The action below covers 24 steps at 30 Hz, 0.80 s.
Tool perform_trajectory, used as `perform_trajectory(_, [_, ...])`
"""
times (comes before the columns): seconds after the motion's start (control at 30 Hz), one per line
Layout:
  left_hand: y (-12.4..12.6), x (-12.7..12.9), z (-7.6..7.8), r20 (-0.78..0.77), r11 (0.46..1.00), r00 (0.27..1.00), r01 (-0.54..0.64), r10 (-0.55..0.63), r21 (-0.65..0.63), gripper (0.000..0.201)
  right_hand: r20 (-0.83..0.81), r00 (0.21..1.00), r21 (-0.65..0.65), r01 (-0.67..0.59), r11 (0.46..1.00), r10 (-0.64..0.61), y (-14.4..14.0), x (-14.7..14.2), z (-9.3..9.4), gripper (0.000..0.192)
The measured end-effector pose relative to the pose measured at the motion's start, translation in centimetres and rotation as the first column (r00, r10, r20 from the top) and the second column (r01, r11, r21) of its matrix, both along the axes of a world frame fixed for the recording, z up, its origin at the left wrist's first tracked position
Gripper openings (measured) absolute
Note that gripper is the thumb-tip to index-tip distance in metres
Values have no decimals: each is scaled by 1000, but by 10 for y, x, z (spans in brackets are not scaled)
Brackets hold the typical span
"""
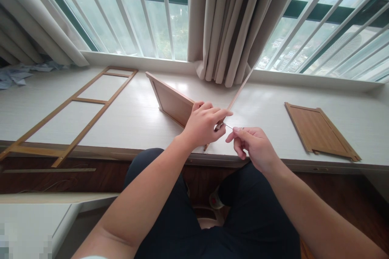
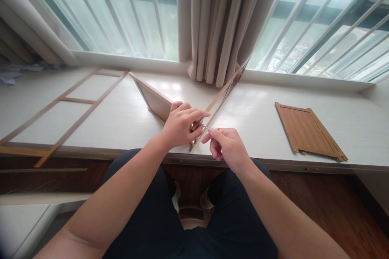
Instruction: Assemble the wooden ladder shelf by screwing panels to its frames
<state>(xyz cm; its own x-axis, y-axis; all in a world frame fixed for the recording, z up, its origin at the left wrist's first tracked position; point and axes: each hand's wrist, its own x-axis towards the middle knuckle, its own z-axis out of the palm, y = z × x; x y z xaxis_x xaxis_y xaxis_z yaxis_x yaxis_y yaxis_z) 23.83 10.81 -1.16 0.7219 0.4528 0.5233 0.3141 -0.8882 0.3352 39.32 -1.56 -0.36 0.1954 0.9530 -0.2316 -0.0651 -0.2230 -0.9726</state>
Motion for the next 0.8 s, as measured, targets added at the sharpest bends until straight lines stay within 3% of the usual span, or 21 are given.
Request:
perform_trajectory(0.2, [0,0,0,7,1000,1000,7,-7,14,36,-294,955,-43,-38,998,24,3,-2,1,36])
perform_trajectory(0.47, [0,-1,-1,4,1000,1000,7,-7,16,37,-338,941,-60,-36,998,14,2,-4,1,34])
perform_trajectory(0.8, [0,-1,0,9,999,1000,1,-2,36,36,-560,828,-127,-127,984,35,2,-3,3,27])
